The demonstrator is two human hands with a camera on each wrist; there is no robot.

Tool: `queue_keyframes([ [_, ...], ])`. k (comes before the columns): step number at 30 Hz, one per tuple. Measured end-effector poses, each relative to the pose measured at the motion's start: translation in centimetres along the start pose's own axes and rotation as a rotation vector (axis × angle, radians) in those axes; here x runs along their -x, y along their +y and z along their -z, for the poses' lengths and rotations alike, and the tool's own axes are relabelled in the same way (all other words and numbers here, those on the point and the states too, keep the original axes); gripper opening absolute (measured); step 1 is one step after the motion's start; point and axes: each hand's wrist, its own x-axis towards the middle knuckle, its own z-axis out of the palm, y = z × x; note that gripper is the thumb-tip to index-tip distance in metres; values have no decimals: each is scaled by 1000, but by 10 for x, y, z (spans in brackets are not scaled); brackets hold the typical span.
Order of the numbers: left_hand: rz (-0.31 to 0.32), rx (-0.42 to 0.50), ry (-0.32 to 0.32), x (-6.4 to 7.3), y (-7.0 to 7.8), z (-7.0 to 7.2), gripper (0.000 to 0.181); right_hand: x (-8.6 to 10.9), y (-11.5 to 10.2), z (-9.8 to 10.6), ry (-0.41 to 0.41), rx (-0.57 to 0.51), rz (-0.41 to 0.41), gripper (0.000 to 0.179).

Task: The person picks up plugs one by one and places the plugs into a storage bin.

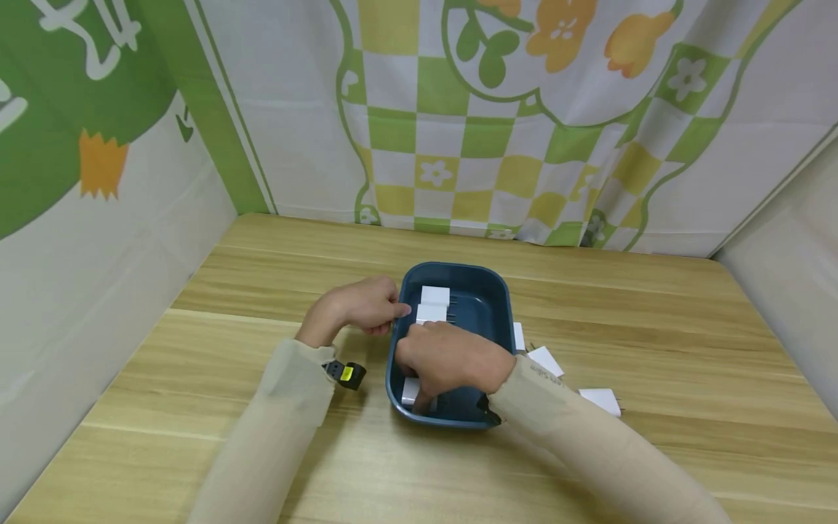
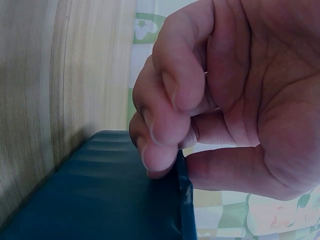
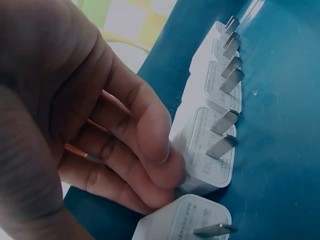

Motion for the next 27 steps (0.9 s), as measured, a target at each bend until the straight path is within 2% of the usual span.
queue_keyframes([
  [9,3,-7,10,1,1,1,43,-1,5,2,20,-9,-77,47],
  [27,25,-3,9,-1,-1,-1,42,4,8,6,-5,-25,-96,48],
])
